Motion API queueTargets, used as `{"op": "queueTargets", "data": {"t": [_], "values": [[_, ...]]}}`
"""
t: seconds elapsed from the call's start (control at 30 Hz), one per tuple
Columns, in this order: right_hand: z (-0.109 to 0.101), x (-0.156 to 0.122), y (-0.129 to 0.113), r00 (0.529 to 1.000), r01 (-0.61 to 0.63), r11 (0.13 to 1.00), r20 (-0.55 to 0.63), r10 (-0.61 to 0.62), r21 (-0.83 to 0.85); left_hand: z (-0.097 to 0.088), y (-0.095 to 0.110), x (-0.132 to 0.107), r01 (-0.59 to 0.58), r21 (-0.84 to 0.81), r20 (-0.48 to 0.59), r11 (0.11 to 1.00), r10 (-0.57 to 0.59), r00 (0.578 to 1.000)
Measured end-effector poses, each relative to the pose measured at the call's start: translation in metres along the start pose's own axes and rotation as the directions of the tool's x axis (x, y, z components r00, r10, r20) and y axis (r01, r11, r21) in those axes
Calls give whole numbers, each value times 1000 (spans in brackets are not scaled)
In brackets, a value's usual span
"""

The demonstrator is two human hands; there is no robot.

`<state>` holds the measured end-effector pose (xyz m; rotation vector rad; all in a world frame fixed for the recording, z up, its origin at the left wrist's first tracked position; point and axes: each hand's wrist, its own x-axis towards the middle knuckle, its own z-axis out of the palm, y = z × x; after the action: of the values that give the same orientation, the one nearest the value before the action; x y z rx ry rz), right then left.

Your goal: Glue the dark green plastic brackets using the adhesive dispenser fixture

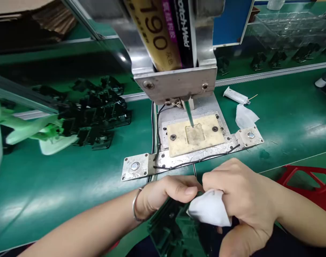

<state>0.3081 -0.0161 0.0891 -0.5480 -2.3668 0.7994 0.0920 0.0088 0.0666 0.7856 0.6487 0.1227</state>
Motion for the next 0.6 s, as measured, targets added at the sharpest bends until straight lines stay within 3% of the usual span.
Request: {"op": "queueTargets", "data": {"t": [0.1,0.2,0.27,0.47,0.53,0.57,0.6], "values": [[4,-2,1,1000,27,998,3,-27,-53,3,5,-1,80,1,121,997,-80,989],[3,-22,-8,999,-39,995,0,39,-94,-2,7,-4,-11,183,159,983,-19,987],[3,-29,-13,996,-86,991,-25,84,-107,-4,6,-4,-51,198,201,979,11,980],[9,-9,-10,995,-33,969,-104,8,-243,-1,8,-8,-67,199,50,978,58,997],[7,-13,-10,994,-29,963,-109,-1,-269,-2,8,-15,-176,318,-19,932,191,981],[5,-20,-10,993,-64,960,-114,34,-274,-3,6,-19,-296,407,-25,864,334,942],[2,-31,-9,988,-120,954,-131,86,-273,-5,4,-24,-423,501,3,755,488,873]]}}
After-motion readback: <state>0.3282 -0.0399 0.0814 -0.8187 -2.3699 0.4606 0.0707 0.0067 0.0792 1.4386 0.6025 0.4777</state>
